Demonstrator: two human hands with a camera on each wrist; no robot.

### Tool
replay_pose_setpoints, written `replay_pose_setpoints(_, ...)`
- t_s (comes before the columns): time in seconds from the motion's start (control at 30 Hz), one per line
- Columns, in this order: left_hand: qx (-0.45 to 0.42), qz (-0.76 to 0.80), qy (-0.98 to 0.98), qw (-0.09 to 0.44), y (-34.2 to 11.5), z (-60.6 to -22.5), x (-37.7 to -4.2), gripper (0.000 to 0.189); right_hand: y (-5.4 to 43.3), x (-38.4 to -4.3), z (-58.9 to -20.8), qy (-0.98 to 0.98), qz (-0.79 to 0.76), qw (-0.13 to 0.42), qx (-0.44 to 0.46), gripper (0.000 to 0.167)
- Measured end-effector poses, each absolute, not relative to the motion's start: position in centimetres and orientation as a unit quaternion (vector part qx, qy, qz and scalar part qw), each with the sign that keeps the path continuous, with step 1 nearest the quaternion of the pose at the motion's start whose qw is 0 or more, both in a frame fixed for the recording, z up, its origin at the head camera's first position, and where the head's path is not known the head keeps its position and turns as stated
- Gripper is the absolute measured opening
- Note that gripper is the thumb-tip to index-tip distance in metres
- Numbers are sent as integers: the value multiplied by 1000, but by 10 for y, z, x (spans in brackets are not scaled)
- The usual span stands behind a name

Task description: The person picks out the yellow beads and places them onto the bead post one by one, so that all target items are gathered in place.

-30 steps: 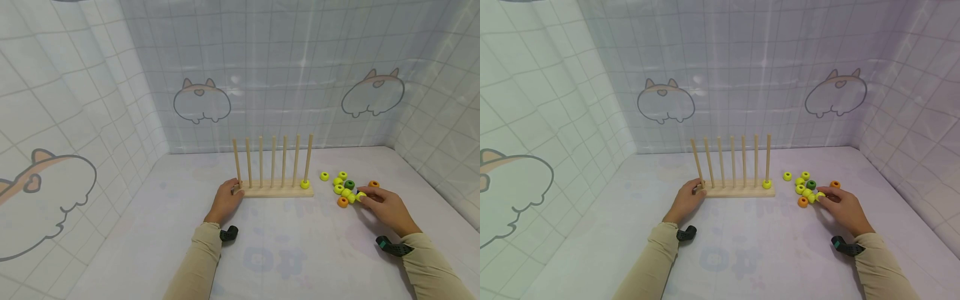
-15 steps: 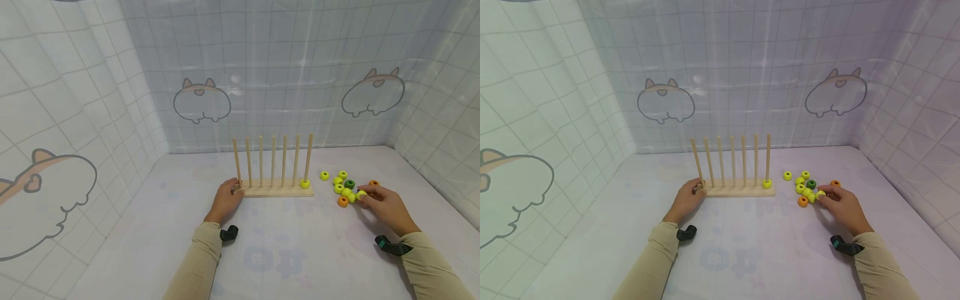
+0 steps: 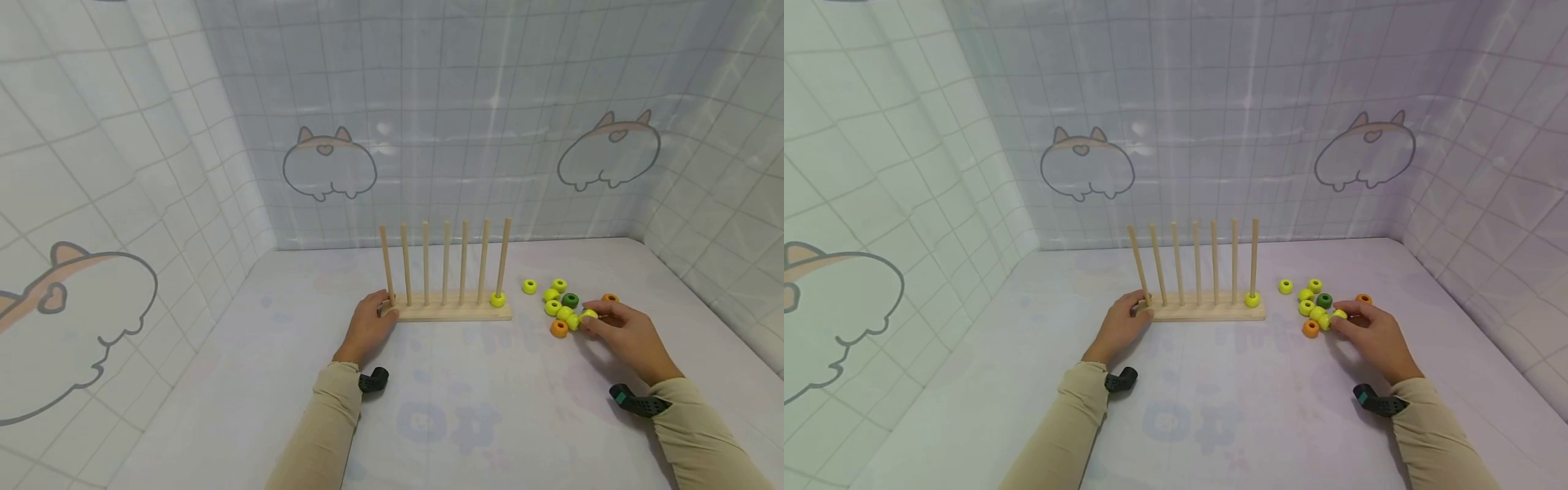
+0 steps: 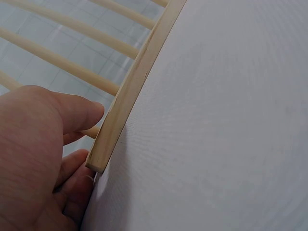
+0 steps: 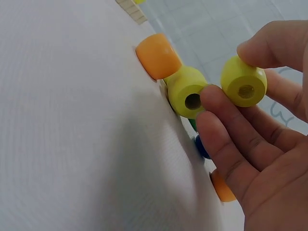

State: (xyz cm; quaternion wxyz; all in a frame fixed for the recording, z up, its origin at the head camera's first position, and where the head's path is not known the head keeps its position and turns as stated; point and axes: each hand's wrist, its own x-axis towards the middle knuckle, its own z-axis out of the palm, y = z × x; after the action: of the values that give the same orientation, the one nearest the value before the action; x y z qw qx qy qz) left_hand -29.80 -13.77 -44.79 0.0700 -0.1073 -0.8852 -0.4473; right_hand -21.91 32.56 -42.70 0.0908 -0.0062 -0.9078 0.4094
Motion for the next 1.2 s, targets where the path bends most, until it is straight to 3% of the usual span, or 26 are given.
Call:
replay_pose_setpoints(0.4, -103, -441, -889, 71, -140, -447, -295, 41, 321, -220, -423, -884, 450, 122, 17, 48)
replay_pose_setpoints(0.7, -103, -442, -889, 64, -139, -446, -295, 44, 314, -223, -418, -889, 443, 113, -4, 49)
replay_pose_setpoints(1.2, -108, -438, -890, 65, -138, -442, -293, 40, 303, -239, -404, -847, 520, 109, 32, 46)
